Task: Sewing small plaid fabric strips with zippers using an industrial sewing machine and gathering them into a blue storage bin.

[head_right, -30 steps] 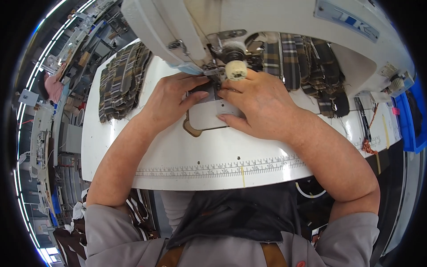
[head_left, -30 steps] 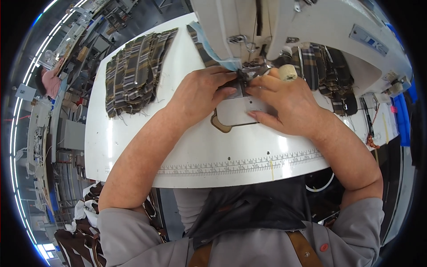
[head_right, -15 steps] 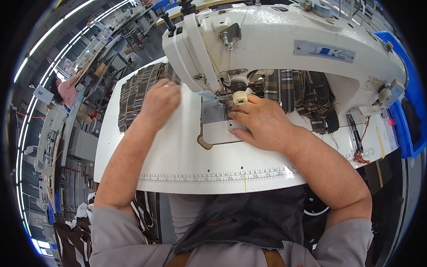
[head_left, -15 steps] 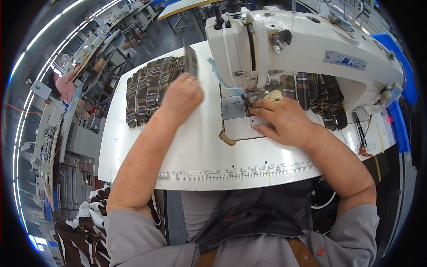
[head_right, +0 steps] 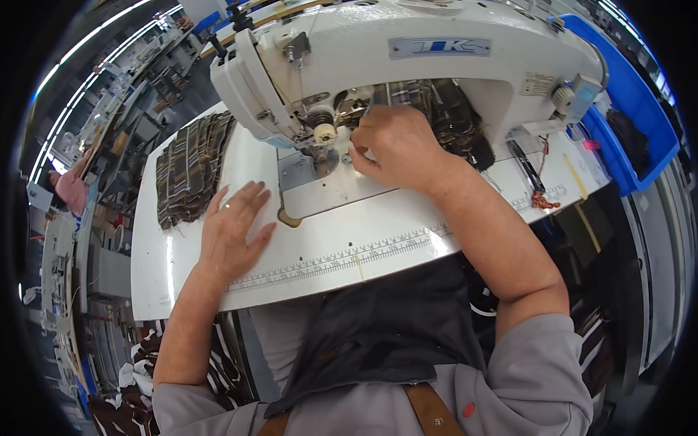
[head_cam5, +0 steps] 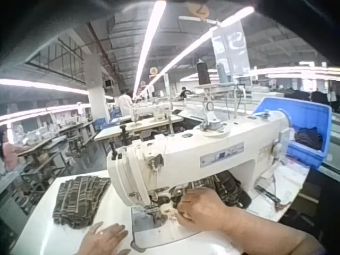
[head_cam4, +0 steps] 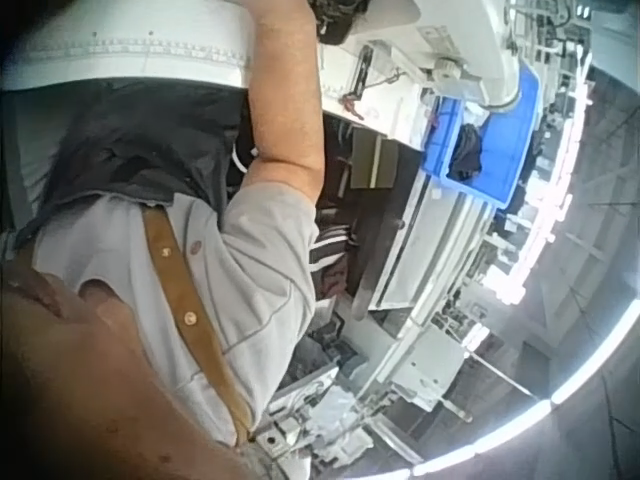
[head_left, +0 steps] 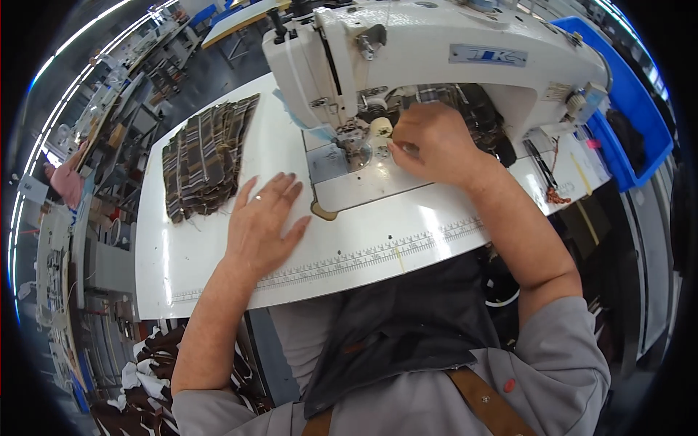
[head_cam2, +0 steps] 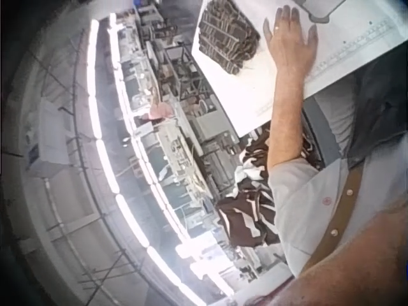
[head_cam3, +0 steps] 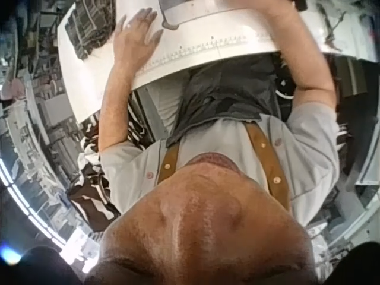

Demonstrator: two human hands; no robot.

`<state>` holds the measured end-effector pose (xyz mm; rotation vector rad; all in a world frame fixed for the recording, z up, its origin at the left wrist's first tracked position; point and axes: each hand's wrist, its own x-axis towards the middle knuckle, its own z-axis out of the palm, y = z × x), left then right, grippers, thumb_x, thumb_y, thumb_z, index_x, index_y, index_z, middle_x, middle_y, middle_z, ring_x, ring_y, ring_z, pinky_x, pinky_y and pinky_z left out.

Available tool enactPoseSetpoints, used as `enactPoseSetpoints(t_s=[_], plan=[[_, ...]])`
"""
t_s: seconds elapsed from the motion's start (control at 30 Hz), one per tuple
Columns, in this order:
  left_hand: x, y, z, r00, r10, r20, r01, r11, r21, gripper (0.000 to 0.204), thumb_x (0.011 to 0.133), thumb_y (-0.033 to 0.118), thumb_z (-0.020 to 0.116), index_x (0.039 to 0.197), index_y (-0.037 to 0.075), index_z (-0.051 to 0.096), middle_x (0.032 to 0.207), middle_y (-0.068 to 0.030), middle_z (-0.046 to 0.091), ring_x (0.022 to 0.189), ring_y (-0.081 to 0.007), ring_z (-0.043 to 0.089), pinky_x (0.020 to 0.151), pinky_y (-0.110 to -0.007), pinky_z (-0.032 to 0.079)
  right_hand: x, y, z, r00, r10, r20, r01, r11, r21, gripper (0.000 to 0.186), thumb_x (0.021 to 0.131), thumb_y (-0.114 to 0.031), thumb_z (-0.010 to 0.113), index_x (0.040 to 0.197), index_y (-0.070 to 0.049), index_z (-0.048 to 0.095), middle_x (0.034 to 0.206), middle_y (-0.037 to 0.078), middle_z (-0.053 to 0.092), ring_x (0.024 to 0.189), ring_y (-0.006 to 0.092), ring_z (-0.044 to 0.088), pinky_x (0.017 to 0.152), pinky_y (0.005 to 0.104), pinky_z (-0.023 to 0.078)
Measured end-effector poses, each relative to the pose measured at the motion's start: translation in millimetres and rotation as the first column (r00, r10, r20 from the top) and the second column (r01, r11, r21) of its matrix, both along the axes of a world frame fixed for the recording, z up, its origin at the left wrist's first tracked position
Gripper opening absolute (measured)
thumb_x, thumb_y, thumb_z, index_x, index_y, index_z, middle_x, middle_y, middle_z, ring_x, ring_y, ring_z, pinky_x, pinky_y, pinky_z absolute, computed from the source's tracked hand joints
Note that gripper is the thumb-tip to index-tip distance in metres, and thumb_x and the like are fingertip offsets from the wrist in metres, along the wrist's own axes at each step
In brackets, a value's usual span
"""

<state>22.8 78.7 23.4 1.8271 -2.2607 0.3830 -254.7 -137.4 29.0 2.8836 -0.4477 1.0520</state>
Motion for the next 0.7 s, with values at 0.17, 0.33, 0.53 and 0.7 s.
enactPoseSetpoints(t_s=[0.17,0.33,0.53,0.7], plan=[[-47.4,-20.2,-11.0,0.946,-0.168,-0.276,0.203,0.974,0.104,0.053,0.098,0.024,0.069,0.146,0.004,0.060,0.156,-0.0182,0.055,0.145,-0.0360,0.051,0.123,-0.050,0.038,-38.7,-4.5,4.7,0.987,-0.149,-0.066,0.142,0.984,-0.108,0.048,0.074,-0.017,0.078,0.119,-0.001,0.072,0.120,0.014,0.073,0.111,0.0334,0.069,0.102,0.0434,0.056],[-47.8,-22.6,-8.3,0.934,-0.174,-0.313,0.219,0.969,0.114,0.054,0.098,0.024,0.068,0.149,0.005,0.059,0.156,-0.0181,0.055,0.146,-0.0363,0.051,0.124,-0.050,0.037,-53.5,-8.0,-7.1,0.981,-0.158,-0.116,0.152,0.987,-0.058,0.047,0.075,-0.014,0.076,0.119,0.002,0.071,0.121,0.016,0.074,0.113,0.0344,0.070,0.100,0.0424,0.057],[-49.5,-21.5,-9.4,0.938,-0.158,-0.310,0.201,0.973,0.112,0.054,0.098,0.023,0.068,0.149,0.007,0.059,0.156,-0.0180,0.056,0.145,-0.0364,0.052,0.124,-0.050,0.036,-44.1,-8.8,3.0,0.959,-0.169,-0.227,0.130,0.975,-0.180,0.030,0.076,-0.013,0.074,0.103,0.000,0.073,0.105,0.015,0.077,0.100,0.0320,0.074,0.086,0.0419,0.061],[-49.9,-20.6,-8.1,0.936,-0.160,-0.314,0.203,0.973,0.111,0.053,0.099,0.022,0.067,0.148,0.007,0.059,0.156,-0.0181,0.056,0.145,-0.0368,0.052,0.123,-0.050,0.037,-32.2,-7.8,6.3,0.845,-0.259,-0.468,0.125,0.946,-0.299,0.033,0.075,-0.012,0.073,0.104,0.003,0.073,0.103,0.017,0.075,0.088,0.0325,0.075,0.080,0.0407,0.061]])
